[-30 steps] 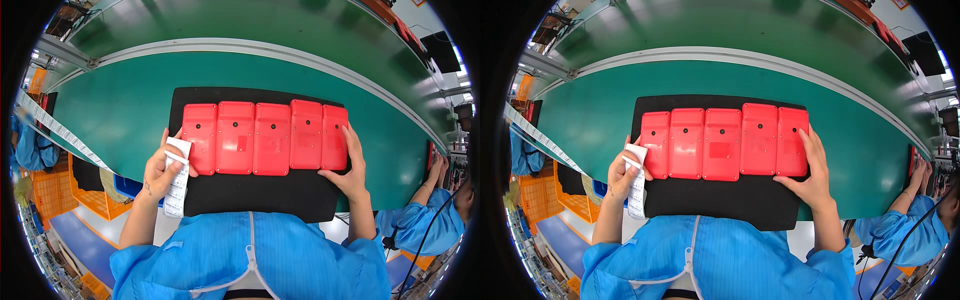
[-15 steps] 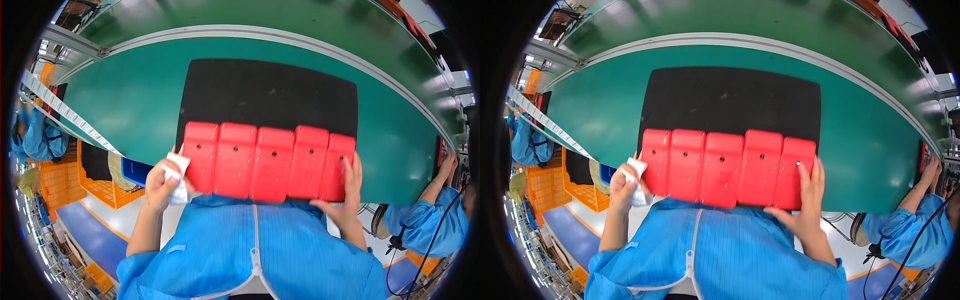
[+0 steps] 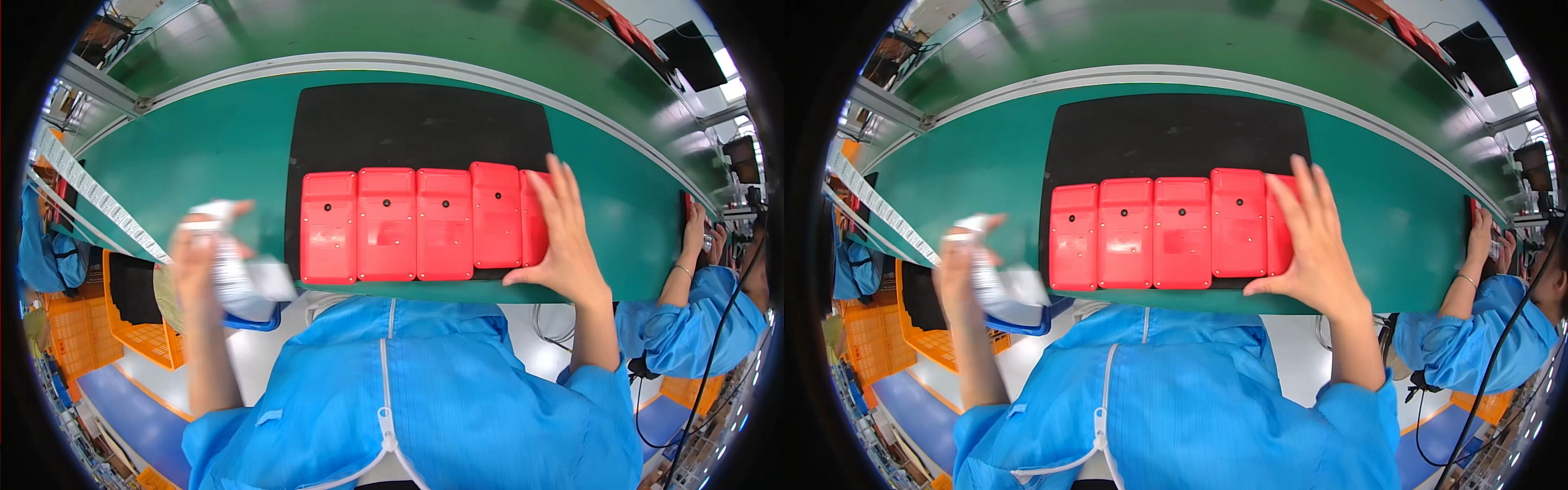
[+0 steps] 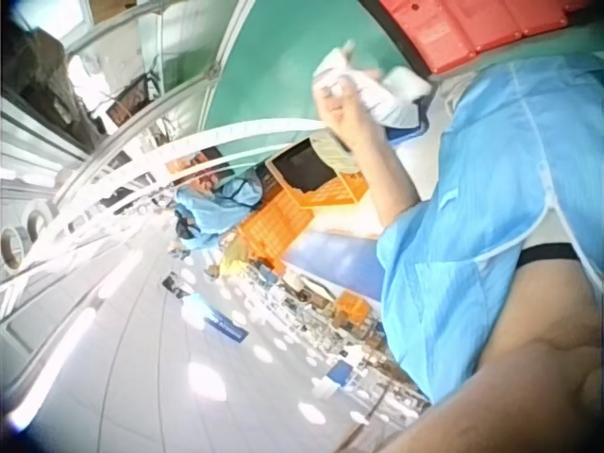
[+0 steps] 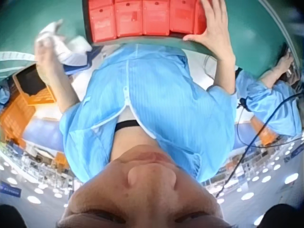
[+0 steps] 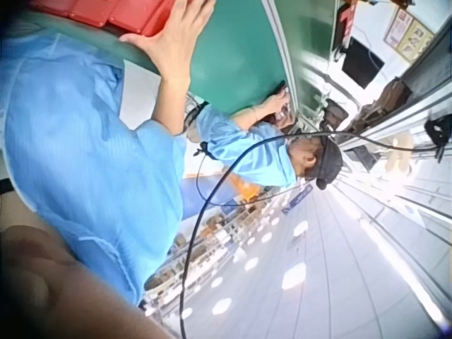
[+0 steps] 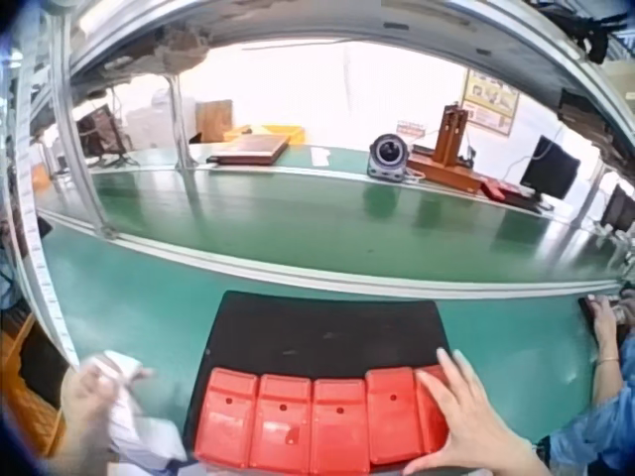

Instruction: The person pulls a tray of electronic devices closer, peels stickers from a strip and adheres them onto the back of each device by hand, and then folds the sticker strip.

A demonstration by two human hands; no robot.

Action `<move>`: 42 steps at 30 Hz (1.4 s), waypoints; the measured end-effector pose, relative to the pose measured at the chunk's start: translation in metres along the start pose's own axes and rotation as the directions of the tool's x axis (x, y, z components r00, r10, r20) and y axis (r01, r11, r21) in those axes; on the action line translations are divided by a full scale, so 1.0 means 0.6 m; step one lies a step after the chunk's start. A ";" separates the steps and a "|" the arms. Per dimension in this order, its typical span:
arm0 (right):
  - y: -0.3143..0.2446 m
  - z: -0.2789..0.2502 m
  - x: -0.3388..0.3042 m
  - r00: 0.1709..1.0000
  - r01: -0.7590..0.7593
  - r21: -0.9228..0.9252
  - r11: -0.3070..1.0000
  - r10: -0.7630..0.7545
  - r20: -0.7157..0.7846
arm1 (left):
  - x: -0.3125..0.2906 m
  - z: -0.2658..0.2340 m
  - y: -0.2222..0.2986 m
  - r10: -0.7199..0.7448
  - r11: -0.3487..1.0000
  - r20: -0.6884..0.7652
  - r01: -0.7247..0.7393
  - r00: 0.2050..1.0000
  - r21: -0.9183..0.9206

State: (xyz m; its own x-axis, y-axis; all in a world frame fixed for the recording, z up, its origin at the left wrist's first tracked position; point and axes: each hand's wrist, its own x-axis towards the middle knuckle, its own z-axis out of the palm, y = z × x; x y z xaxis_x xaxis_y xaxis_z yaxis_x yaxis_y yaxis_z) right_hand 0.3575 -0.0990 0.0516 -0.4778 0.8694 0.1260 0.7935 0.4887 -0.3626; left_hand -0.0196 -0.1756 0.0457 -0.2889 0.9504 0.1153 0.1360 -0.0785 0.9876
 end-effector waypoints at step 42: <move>-0.241 0.116 0.124 0.935 -0.141 0.876 0.462 0.353 -0.036 | -0.062 0.025 -0.039 -0.264 0.907 0.464 0.382 0.845 -0.179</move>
State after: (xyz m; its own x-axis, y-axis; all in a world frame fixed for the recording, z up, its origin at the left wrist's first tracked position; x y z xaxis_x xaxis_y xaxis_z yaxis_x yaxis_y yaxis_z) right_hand 0.1814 -0.1100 0.0492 -0.1533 0.9879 0.0230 0.1037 0.0392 -0.9938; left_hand 0.0018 -0.2045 0.0165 0.1598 0.9639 -0.2129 -0.1570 0.2378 0.9586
